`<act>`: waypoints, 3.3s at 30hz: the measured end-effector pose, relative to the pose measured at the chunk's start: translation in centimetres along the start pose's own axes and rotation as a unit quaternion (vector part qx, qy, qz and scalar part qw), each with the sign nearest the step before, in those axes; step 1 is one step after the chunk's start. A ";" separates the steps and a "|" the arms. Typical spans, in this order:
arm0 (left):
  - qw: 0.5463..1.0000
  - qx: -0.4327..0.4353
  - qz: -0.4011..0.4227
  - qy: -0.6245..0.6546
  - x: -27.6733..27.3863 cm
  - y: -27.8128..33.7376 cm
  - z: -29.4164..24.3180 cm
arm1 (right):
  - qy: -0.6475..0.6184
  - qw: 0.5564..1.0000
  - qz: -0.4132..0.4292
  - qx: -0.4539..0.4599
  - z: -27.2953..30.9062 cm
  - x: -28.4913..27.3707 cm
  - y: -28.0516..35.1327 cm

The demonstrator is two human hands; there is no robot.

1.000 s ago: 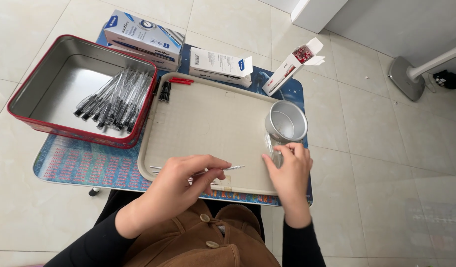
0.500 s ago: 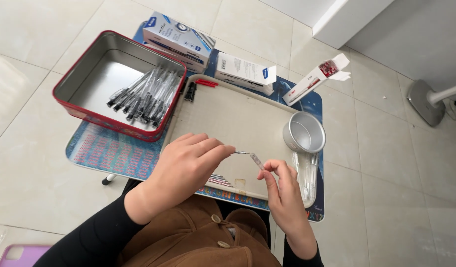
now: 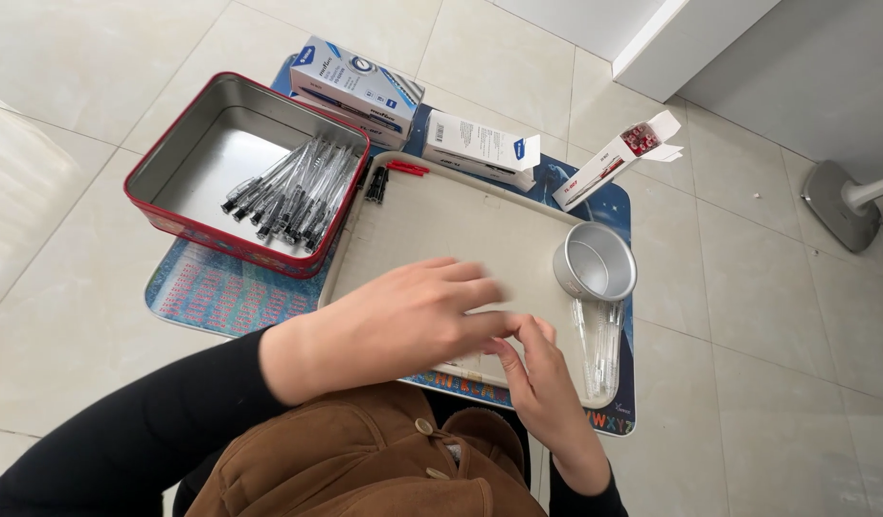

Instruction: Assembling pens by inserting ink refills into barrels and attaching caps and end pieces.

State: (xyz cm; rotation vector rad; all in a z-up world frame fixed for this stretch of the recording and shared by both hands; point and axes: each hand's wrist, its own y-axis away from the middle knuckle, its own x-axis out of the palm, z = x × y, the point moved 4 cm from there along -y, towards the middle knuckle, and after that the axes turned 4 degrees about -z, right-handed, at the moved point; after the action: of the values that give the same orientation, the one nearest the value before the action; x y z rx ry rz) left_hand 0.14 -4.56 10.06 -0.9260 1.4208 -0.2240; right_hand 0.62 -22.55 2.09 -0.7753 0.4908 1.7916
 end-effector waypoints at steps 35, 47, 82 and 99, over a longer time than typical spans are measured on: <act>0.861 -0.386 0.177 -0.280 12.2 7.3 15.8 | -0.323 0.936 -0.114 -0.085 -1.1 0.0 -1.0; 0.945 -0.199 -0.143 0.217 -3.9 -1.1 1.9 | -0.363 0.924 -0.061 -0.100 0.0 0.8 -0.9; 0.906 -0.182 -0.117 0.365 0.8 -0.4 2.6 | -0.448 0.893 0.008 -0.046 0.0 1.1 -0.5; 0.903 -0.329 -0.170 0.219 -3.4 3.2 1.9 | -0.266 0.964 -0.025 -0.019 -0.2 -0.3 -0.8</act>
State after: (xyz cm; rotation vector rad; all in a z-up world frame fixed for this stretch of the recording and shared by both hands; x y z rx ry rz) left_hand 0.02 0.48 10.26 -1.7738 1.7815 -0.2221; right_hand 1.48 -22.57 2.22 -0.3014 0.0792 1.8715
